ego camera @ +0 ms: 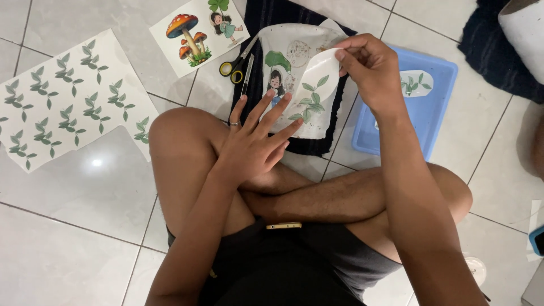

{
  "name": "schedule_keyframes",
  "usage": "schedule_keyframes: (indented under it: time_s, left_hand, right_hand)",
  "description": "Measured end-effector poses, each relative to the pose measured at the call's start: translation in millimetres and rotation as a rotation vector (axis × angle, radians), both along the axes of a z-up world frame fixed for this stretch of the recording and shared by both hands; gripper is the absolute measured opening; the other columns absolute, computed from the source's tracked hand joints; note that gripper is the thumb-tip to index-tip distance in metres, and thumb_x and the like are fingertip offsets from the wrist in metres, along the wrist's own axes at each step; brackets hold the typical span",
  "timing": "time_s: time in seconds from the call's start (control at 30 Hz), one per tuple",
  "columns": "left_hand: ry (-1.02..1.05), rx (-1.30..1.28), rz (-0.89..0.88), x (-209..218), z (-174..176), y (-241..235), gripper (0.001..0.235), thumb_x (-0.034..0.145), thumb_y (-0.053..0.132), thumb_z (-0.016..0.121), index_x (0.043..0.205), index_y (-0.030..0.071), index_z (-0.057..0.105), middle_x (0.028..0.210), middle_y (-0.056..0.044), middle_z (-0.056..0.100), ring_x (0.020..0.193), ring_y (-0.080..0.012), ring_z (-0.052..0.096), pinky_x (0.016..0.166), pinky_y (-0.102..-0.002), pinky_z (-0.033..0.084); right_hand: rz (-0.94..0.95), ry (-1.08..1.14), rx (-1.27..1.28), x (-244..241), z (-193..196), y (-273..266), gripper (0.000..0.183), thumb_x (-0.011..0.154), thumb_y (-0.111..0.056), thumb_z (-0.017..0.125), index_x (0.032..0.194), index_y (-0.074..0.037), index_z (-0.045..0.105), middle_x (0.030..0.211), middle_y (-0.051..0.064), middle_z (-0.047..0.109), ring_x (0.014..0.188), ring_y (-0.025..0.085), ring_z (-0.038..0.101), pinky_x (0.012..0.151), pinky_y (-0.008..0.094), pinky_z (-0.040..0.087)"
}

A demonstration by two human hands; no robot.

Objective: The person sits on the floor and applies leaf-patterned stickers to a white ceramic pot. They peel the stickers from a backing sheet, place them on the pot's surface, and smooth them down with their fingers to ensure adhesion.

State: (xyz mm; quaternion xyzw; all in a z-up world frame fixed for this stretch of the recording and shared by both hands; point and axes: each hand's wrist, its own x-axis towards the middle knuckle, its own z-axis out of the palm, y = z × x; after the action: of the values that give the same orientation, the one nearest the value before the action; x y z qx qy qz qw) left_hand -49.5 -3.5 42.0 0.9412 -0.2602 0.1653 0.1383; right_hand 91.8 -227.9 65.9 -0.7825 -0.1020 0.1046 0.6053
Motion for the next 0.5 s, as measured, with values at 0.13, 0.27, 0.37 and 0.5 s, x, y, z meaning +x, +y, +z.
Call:
schedule_keyframes:
  time_s: [0.13,0.27,0.37,0.5]
  left_hand:
    - [-0.004,-0.022,-0.005,0.5,-0.2,0.4,0.051,0.096,0.02,0.073,0.141,0.027,0.049,0.153,-0.01,0.039,0.142,-0.031,0.037,0.114,-0.057,0.023]
    - [0.008,-0.019,-0.011,0.5,0.3,0.3,0.05,0.095,0.02,0.073,0.14,0.026,0.05,0.153,-0.01,0.038,0.143,-0.0313,0.036,0.114,-0.057,0.023]
    - [0.002,-0.017,-0.015,0.9,1.2,0.7,0.05,0.095,0.02,0.073,0.14,0.026,0.05,0.153,-0.01,0.038,0.143,-0.0313,0.036,0.114,-0.057,0.024]
    - [0.005,-0.039,-0.014,0.7,2.5,0.2,0.048,0.095,0.02,0.072,0.138,0.026,0.052,0.152,-0.011,0.039,0.142,-0.0321,0.036,0.113,-0.058,0.024]
  right_hand:
    - [-0.01,-0.002,0.037,0.8,-1.5,-1.8,0.007,0.101,-0.003,0.061,0.105,-0.009,0.063,0.09,0.002,0.064,0.074,0.01,0.061,0.07,0.018,0.05]
    - [-0.036,-0.038,0.01,2.6,-2.9,-4.9,0.008,0.102,-0.004,0.063,0.105,-0.011,0.063,0.089,0.001,0.063,0.075,0.009,0.062,0.065,0.016,0.046]
    - [-0.062,-0.071,0.014,3.7,-3.9,-5.7,0.007,0.102,-0.002,0.062,0.105,-0.009,0.063,0.086,0.002,0.063,0.075,0.009,0.062,0.064,0.017,0.047]
    - [-0.123,-0.069,0.005,2.8,1.8,-7.4,0.005,0.103,-0.005,0.062,0.104,-0.01,0.063,0.082,0.0,0.061,0.072,0.007,0.061,0.059,0.017,0.042]
